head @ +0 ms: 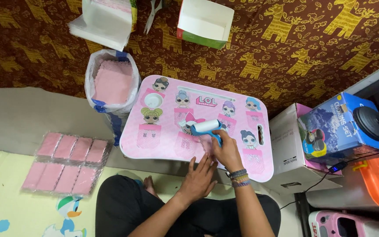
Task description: The person cleans pink textile pieces using a lint roller, folds them by hand, and places them into a clear plastic bag.
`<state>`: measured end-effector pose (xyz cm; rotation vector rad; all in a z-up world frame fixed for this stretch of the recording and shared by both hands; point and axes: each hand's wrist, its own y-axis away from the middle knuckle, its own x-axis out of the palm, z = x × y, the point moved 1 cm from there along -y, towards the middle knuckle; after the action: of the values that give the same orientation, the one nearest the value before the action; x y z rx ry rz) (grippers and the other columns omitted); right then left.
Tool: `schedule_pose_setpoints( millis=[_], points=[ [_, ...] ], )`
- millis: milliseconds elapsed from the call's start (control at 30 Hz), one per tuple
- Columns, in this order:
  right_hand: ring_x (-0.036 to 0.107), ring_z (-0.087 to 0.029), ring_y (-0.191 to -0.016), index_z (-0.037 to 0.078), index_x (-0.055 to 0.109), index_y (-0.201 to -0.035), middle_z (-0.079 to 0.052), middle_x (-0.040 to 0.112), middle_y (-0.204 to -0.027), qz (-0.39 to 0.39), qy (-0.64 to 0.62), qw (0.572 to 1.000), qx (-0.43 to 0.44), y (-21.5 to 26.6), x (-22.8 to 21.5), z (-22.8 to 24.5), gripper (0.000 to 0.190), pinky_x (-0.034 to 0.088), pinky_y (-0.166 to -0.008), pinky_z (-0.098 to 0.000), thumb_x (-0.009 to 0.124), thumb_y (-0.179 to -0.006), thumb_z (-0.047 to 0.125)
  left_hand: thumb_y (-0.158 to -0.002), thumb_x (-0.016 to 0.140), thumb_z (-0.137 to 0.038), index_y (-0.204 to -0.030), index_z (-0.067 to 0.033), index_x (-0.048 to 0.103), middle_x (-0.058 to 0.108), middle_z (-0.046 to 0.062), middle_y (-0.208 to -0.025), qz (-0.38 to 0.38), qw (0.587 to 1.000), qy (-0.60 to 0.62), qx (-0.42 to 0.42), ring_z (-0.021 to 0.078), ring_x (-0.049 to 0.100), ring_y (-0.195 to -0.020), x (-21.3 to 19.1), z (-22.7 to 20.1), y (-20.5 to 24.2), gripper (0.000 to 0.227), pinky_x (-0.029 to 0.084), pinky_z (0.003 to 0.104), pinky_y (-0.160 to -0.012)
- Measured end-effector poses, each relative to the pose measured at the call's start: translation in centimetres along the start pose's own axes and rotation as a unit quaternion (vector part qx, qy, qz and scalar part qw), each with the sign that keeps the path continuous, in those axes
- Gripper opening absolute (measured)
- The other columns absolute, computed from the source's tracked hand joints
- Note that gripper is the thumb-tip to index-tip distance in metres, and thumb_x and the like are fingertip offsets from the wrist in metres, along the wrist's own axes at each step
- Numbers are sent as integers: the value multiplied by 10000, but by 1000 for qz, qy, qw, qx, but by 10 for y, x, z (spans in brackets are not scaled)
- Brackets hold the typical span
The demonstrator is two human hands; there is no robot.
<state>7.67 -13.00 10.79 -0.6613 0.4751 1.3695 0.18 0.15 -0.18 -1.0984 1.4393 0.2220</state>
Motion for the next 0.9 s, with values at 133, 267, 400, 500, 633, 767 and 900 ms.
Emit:
schedule_pose_setpoints(
  millis=[133,267,400,500,633,767,900],
  points=[
    [648,-231,-563,56,695,-1164,-173,685,-749,-27,-14,999,-37,7,-2,-9,270,490,-560,-378,656,-922,170,-927,653,-448,-1462,-7,504,427,214,-1552,-23,1000,13,4,343,298,-1523,-10,6,10,709,172,608,-1183],
    [589,-238,-547,68,699,-1160,-171,639,-683,-54,-2,998,-34,36,-16,-4,235,464,-548,-375,664,-948,163,-921,670,-399,-1452,0,500,422,204,-1571,-49,998,38,2,347,320,-1509,-18,19,26,685,166,609,-1181],
    [598,-226,-557,79,699,-1182,-165,658,-706,-45,13,999,-22,69,-26,-8,262,480,-557,-354,670,-930,144,-931,687,-365,-1445,5,494,436,187,-1557,-73,996,53,-5,331,334,-1501,-23,31,34,662,164,606,-1199],
    [632,-196,-565,82,693,-1175,-152,701,-770,-48,4,998,-39,89,-33,-4,255,496,-567,-334,666,-930,149,-920,691,-347,-1430,-3,503,439,178,-1560,-76,995,60,-25,326,341,-1502,-34,34,31,643,160,600,-1212],
    [663,-187,-629,71,684,-1189,-154,721,-836,-67,-1,995,-73,105,-40,1,263,512,-593,-323,659,-936,140,-920,692,-343,-1429,-5,502,428,182,-1569,-85,995,44,-27,332,340,-1501,-36,45,17,641,155,596,-1218],
    [563,-201,-510,91,704,-1173,-137,744,-833,-50,17,999,12,115,-46,0,275,472,-529,-339,670,-906,148,-887,709,-373,-1430,-2,487,426,193,-1551,-66,997,36,-29,346,342,-1483,-42,56,1,694,165,596,-1217],
    [528,-160,-514,117,720,-1209,-132,711,-707,-15,24,997,74,122,-44,-31,297,441,-515,-318,687,-917,162,-861,737,-438,-1436,15,474,450,210,-1517,-10,998,59,-18,367,355,-1463,-49,69,-7,778,213,567,-1217]
  ],
)
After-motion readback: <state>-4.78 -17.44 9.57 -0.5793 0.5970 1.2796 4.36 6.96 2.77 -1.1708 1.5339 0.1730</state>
